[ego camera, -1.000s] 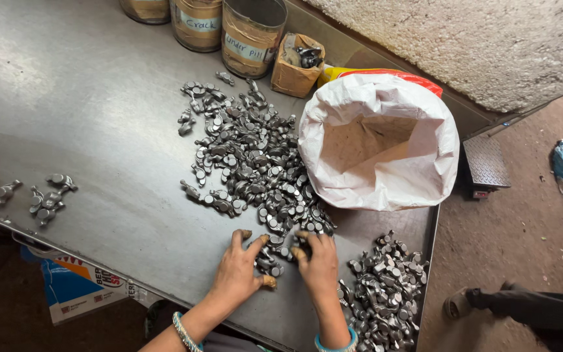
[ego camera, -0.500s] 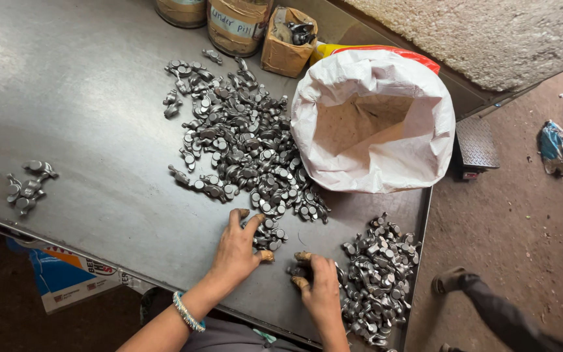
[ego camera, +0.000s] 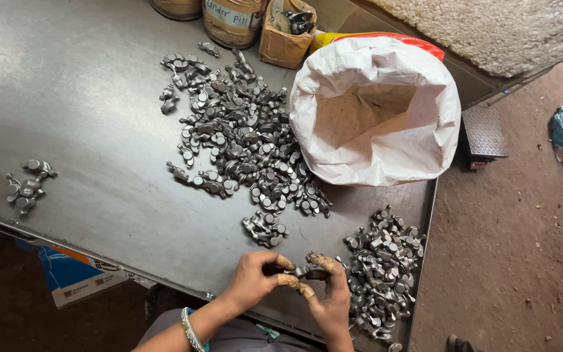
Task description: The person repeatedly picks up small metal fasteners from a pile on a metal table, separates them by hand, and places them into a growing sorted pile. The process continues throughout the clip with no other tools used.
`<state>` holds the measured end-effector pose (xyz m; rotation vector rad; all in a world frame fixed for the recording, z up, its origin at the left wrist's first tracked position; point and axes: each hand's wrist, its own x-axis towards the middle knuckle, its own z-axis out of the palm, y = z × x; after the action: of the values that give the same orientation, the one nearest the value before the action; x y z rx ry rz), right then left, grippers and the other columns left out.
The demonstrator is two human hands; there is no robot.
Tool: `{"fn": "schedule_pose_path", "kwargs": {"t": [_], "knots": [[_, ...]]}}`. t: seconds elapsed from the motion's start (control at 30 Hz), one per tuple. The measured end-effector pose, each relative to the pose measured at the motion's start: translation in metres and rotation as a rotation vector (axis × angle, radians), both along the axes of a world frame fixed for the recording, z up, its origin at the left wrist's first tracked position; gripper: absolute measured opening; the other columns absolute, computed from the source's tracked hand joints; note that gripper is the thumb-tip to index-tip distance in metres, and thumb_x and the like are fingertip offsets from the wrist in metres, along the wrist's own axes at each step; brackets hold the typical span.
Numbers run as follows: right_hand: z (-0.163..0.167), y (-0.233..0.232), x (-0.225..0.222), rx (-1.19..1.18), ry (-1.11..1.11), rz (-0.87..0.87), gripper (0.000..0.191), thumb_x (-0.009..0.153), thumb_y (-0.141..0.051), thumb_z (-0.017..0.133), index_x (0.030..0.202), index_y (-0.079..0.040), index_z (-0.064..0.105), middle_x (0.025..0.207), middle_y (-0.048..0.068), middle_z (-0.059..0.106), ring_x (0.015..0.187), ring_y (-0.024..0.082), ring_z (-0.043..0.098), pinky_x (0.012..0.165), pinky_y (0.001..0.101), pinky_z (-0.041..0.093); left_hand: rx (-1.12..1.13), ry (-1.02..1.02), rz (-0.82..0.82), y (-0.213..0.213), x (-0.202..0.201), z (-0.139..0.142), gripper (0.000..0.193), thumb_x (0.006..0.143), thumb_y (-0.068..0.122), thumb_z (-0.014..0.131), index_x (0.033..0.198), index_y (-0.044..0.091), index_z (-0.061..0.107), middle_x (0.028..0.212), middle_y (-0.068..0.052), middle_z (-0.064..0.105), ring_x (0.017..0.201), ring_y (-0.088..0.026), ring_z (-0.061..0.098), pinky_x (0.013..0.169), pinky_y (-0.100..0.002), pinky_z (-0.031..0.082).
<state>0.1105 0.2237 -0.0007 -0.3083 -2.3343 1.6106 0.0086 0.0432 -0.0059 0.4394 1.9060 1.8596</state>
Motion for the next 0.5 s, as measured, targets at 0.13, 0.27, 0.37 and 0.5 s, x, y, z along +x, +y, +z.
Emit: {"fn": "schedule_pose_path", "kwargs": {"t": [0.13,0.27,0.37,0.5], "knots": [[-0.009,0.003,0.002,-0.272,-0.074,0.004,0.055,0.075,0.014,0.077,0.125,0.000,0.057,0.120,0.011,0.070,0.108,0.020,0.070,0.096,0.0335,0.058,-0.009,0.404,0.041,-0.009,0.001,0.005,0.020,0.073,0.009,0.084,0.091,0.005,0.078,0.083,-0.010,0.075,0.075,-0.028,0.072,0.066,-0.037,0.056],[-0.017,0.005,0.003,-0.268,-0.071,-0.004,0.056,0.075,0.015,0.075,0.126,0.001,0.057,0.121,0.012,0.068,0.111,0.020,0.069,0.099,0.0336,0.056,-0.012,0.461,0.066,-0.009,0.001,0.011,0.020,0.072,0.009,0.084,0.090,0.006,0.077,0.085,-0.010,0.075,0.078,-0.031,0.072,0.068,-0.040,0.056],[-0.013,0.003,0.000,-0.286,-0.077,0.007,0.052,0.076,0.013,0.075,0.124,0.000,0.058,0.120,0.012,0.069,0.110,0.020,0.069,0.098,0.0332,0.057,-0.032,0.424,0.055,-0.010,-0.001,0.013,0.019,0.073,0.010,0.085,0.089,0.005,0.076,0.084,-0.010,0.075,0.077,-0.030,0.072,0.067,-0.039,0.056],[0.004,0.006,-0.005,-0.020,-0.048,0.033,0.037,0.072,0.008,0.080,0.106,-0.005,0.071,0.109,0.008,0.076,0.100,0.018,0.073,0.090,0.0304,0.059,-0.043,0.341,0.003,-0.011,-0.005,0.021,0.030,0.073,0.021,0.088,0.095,0.005,0.076,0.084,-0.008,0.074,0.075,-0.026,0.073,0.067,-0.036,0.058]]}}
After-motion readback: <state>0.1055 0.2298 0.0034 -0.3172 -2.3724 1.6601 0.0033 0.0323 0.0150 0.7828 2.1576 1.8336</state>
